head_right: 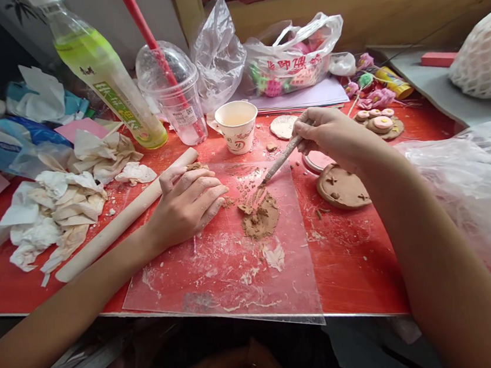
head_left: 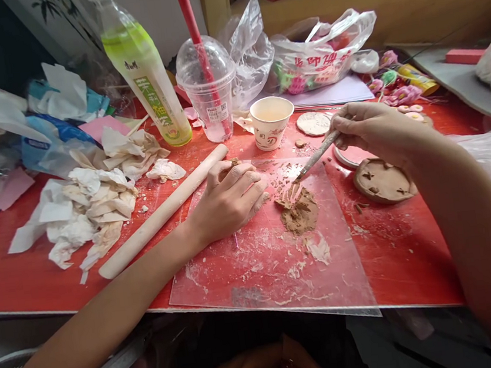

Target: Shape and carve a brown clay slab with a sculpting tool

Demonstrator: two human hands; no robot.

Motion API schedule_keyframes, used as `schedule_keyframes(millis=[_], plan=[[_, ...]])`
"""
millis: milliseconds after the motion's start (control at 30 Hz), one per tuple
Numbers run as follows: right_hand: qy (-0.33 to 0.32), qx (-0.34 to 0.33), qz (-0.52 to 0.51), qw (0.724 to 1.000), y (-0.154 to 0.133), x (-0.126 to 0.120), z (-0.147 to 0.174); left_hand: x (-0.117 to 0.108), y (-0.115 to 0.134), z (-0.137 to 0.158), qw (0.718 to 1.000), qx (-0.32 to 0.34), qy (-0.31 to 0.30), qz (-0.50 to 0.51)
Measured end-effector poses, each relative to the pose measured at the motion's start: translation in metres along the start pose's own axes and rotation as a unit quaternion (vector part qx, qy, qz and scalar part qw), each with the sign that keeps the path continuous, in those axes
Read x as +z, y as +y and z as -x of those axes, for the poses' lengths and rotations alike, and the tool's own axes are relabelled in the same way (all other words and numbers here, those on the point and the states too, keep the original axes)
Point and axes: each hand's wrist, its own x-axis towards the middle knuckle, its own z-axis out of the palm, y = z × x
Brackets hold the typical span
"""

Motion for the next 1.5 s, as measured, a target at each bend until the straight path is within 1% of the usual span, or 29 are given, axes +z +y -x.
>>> schedule_keyframes(millis=[200,333,400,467,600,700,800,967,1000,1067,1167,1200,1267,1333,1500], plan=[[-0.044,0.011,0.009,0.999,-0.006,0.009,0.008,0.001,0.001,0.0,1.0,0.001,-0.005,0.003],[-0.097,0.027,0.014,0.995,-0.01,0.015,0.012,0.001,0.0,-0.001,1.0,-0.003,-0.008,0.01],[-0.108,0.028,0.007,0.994,-0.009,0.016,0.012,0.001,0.0,-0.001,1.0,-0.005,-0.01,0.012],[-0.087,0.015,-0.007,0.996,-0.006,0.013,0.009,0.001,0.0,-0.001,1.0,-0.005,-0.018,0.015],[-0.023,-0.021,-0.018,0.999,0.004,0.0,-0.001,0.002,-0.001,0.0,1.0,0.0,-0.019,0.016],[-0.019,-0.031,-0.008,0.999,0.007,-0.007,-0.004,0.002,-0.001,0.001,1.0,0.0,-0.011,0.017],[-0.051,-0.02,0.007,0.998,0.005,-0.004,-0.001,0.002,0.0,0.0,1.0,0.0,-0.01,0.013],[-0.141,0.004,0.015,0.99,-0.003,0.011,0.009,0.001,0.0,0.0,1.0,0.001,-0.006,0.007],[-0.15,0.002,0.012,0.989,-0.004,0.012,0.01,0.001,0.0,0.0,1.0,0.001,-0.009,0.008],[-0.133,-0.01,-0.007,0.991,-0.006,0.011,0.01,0.001,0.0,0.0,1.0,0.001,-0.016,0.013],[-0.059,-0.037,-0.043,0.997,-0.005,0.0,0.007,0.001,-0.001,0.0,1.0,0.001,-0.014,0.017],[-0.045,-0.042,-0.043,0.997,-0.004,-0.004,0.006,0.002,-0.001,0.0,1.0,0.0,-0.011,0.015],[-0.044,-0.04,-0.023,0.998,-0.001,-0.011,0.003,0.002,0.0,0.001,1.0,0.001,-0.007,0.012],[-0.06,-0.029,0.001,0.998,0.001,-0.015,0.002,0.002,0.001,0.001,1.0,0.002,-0.008,0.009],[-0.095,-0.008,0.026,0.995,0.004,-0.017,0.001,0.002,0.003,0.0,1.0,0.006,-0.008,-0.003]])
